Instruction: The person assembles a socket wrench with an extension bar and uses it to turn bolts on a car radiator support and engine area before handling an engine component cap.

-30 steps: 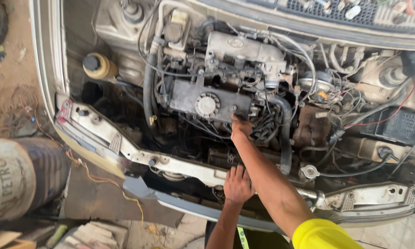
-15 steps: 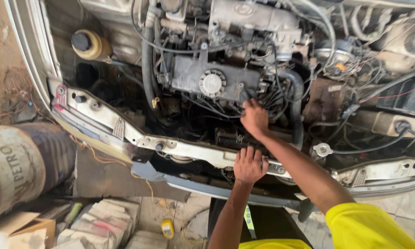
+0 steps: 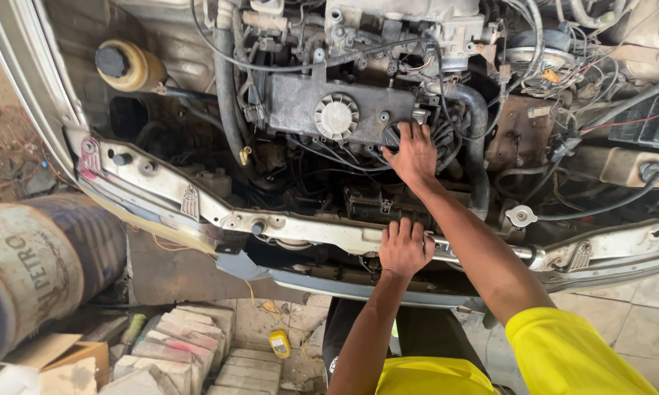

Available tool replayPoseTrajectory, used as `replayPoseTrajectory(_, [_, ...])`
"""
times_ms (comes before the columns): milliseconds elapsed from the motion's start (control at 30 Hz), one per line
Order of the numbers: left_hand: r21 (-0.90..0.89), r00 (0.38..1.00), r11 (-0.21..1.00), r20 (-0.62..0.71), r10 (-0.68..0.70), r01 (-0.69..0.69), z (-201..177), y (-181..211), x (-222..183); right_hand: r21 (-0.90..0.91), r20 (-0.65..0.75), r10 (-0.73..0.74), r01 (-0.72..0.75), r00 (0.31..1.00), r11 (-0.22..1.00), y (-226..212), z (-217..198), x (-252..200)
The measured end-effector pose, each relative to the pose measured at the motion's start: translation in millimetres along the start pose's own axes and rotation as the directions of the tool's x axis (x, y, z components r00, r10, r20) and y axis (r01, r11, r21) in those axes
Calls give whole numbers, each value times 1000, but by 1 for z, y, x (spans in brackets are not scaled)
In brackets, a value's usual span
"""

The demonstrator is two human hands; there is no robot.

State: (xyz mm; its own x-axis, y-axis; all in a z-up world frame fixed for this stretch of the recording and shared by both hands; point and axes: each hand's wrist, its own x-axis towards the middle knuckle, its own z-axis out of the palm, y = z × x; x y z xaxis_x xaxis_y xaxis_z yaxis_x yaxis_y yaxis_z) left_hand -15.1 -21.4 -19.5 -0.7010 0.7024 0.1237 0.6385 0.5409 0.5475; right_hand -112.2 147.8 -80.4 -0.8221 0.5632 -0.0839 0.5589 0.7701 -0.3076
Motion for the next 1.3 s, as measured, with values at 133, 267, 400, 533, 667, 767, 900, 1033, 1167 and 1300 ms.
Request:
replayPoseTrajectory(133, [5, 1000, 1000, 6, 2, -2, 2, -1, -2, 23, -7, 21, -21, 1000, 1000, -4, -5, 1])
replayPoseTrajectory(267, [9, 998, 1000, 64, 11, -11, 1, -1, 0, -4, 7, -3, 3, 1000, 1000, -3, -4, 6])
replayPoseTrajectory(400, [-26, 990, 998, 132, 57, -54, -4, -5, 7, -90, 117, -107, 117, 987, 989, 13, 10, 13])
replayPoseTrajectory(533, [20, 961, 988, 235, 146, -155, -4, -12, 22, -205, 369, -174, 262, 913, 943, 24, 18, 25])
replayPoseTrajectory(667, [36, 969, 991, 220, 115, -126, -3, -9, 23, -212, 424, -233, 345, 875, 914, 19, 1, 37])
replayPoseTrajectory(767, [25, 975, 991, 184, 126, -132, -1, -9, 21, -229, 480, -122, 258, 869, 939, 4, -15, 26])
replayPoseTrajectory(900, [1, 980, 987, 117, 160, -162, 0, -10, 17, -182, 427, -116, 211, 897, 961, 3, -17, 20])
replayPoseTrajectory(1033, [0, 978, 983, 101, 181, -182, -1, -11, 13, -105, 472, -134, 206, 871, 973, 18, -4, 28])
replayPoseTrajectory(1167, [5, 980, 983, 84, 182, -183, -4, -9, 14, -139, 413, -252, 333, 875, 933, 25, -2, 28])
replayPoseTrajectory(1300, [8, 978, 981, 73, 193, -194, -5, -8, 16, -141, 474, -240, 343, 847, 929, 25, -6, 28])
